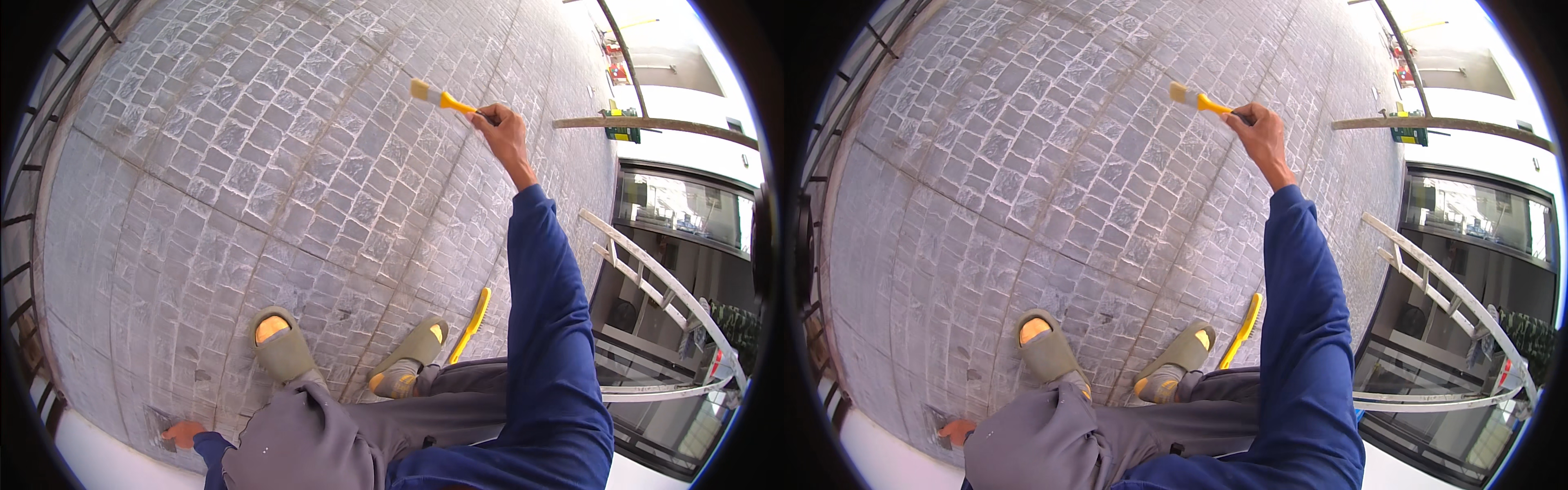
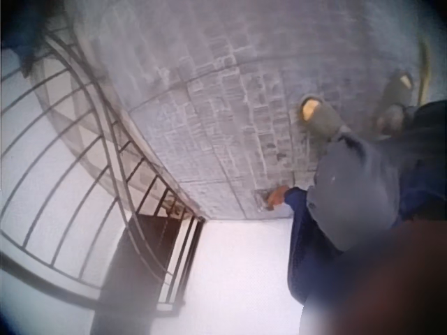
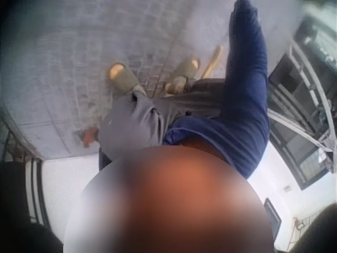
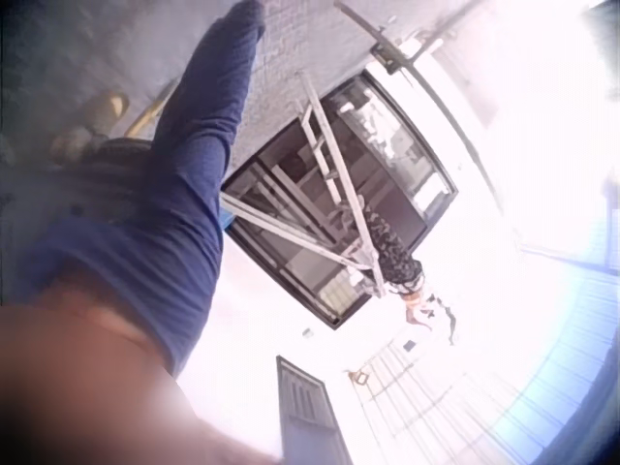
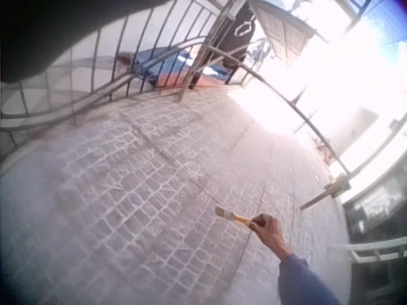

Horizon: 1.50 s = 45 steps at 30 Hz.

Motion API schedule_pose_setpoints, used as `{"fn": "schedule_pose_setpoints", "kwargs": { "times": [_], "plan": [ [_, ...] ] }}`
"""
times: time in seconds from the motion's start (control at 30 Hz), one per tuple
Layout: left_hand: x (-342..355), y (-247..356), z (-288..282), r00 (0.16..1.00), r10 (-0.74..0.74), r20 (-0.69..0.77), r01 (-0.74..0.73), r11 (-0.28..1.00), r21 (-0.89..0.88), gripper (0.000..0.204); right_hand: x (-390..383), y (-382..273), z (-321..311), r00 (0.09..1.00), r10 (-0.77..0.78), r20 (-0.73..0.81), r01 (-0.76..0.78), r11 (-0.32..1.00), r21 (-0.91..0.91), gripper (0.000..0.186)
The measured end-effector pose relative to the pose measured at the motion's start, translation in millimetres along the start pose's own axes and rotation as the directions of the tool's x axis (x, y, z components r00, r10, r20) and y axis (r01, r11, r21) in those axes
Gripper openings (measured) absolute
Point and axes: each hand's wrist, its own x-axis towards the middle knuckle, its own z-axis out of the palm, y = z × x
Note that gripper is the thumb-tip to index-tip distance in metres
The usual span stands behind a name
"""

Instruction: The person applies grout to the joints between gray floor tiles using a trowel and a brush. They spread the grout with the trowel, then brush it into the joints and wipe the surface. The person moves across the tiled area, repeating the process on multiple sections.

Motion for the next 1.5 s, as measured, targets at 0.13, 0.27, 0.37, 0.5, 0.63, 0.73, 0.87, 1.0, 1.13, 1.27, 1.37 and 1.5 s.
{"fn": "schedule_pose_setpoints", "kwargs": {
  "times": [0.13, 0.27, 0.37, 0.5, 0.63, 0.73, 0.87, 1.0, 1.13, 1.27, 1.37, 1.5],
  "plan": [
    [9.0, -0.8, 2.2, 0.998, -0.049, -0.034, 0.050, 0.998, 0.022, 0.093, -64.6, -75.1, 65.0, 0.729, -0.320, 0.605, 0.113, 0.928, 0.356, 0.026],
    [2.7, 1.1, 2.8, 0.997, -0.044, -0.055, 0.044, 0.999, 0.008, 0.094, -91.5, -104.3, 112.0, 0.602, -0.515, 0.610, 0.314, 0.855, 0.412, 0.025],
    [-5.3, 4.0, -3.8, 1.000, -0.016, -0.017, 0.017, 0.999, 0.031, 0.092, -39.8, -80.8, 111.6, 0.814, -0.361, 0.455, 0.324, 0.933, 0.159, 0.026],
    [-16.7, 8.7, -10.5, 1.000, -0.003, -0.008, 0.004, 0.999, 0.046, 0.092, 42.9, -19.1, 40.7, 0.927, -0.076, -0.367, -0.072, 0.925, -0.374, 0.035],
    [-22.3, 12.0, -13.1, 1.000, 0.009, -0.002, -0.009, 1.000, 0.013, 0.093, 45.5, -2.9, -8.7, 0.950, 0.041, -0.308, -0.014, 0.996, 0.089, 0.038],
    [-20.0, 12.7, -10.4, 1.000, -0.024, -0.003, 0.024, 1.000, -0.003, 0.093, -0.7, -11.9, 5.1, 0.971, -0.052, 0.232, -0.041, 0.925, 0.377, 0.028],
    [-8.3, 14.7, 3.3, 0.988, -0.026, -0.152, 0.023, 1.000, -0.021, 0.094, -35.9, 7.5, 46.5, 0.760, -0.259, 0.596, 0.042, 0.935, 0.353, 0.027],
    [10.2, 17.7, 16.4, 0.969, -0.212, -0.126, 0.209, 0.977, -0.037, 0.092, 2.7, 75.3, 29.2, 0.979, 0.205, 0.000, -0.204, 0.974, 0.096, 0.030],
    [10.2, 11.7, 19.3, 0.976, -0.070, -0.207, 0.051, 0.994, -0.099, 0.081, 12.6, 118.8, -29.2, 0.860, -0.029, -0.510, -0.213, 0.887, -0.409, 0.025],
    [-13.6, 26.9, 23.2, 0.986, -0.028, -0.167, 0.012, 0.995, -0.096, 0.079, 6.1, 101.4, -59.3, 0.974, -0.114, -0.198, 0.066, 0.971, -0.231, 0.024],
    [-36.7, 52.5, 23.0, 0.992, 0.042, -0.122, -0.055, 0.992, -0.112, 0.077, -0.4, 68.2, -48.3, 0.987, -0.002, 0.160, -0.036, 0.972, 0.234, 0.026],
    [-61.8, 81.2, 12.9, 0.988, 0.138, -0.061, -0.146, 0.979, -0.143, 0.075, -8.9, 37.3, -2.7, 0.836, -0.206, 0.509, -0.049, 0.895, 0.443, 0.024]
  ]
}}
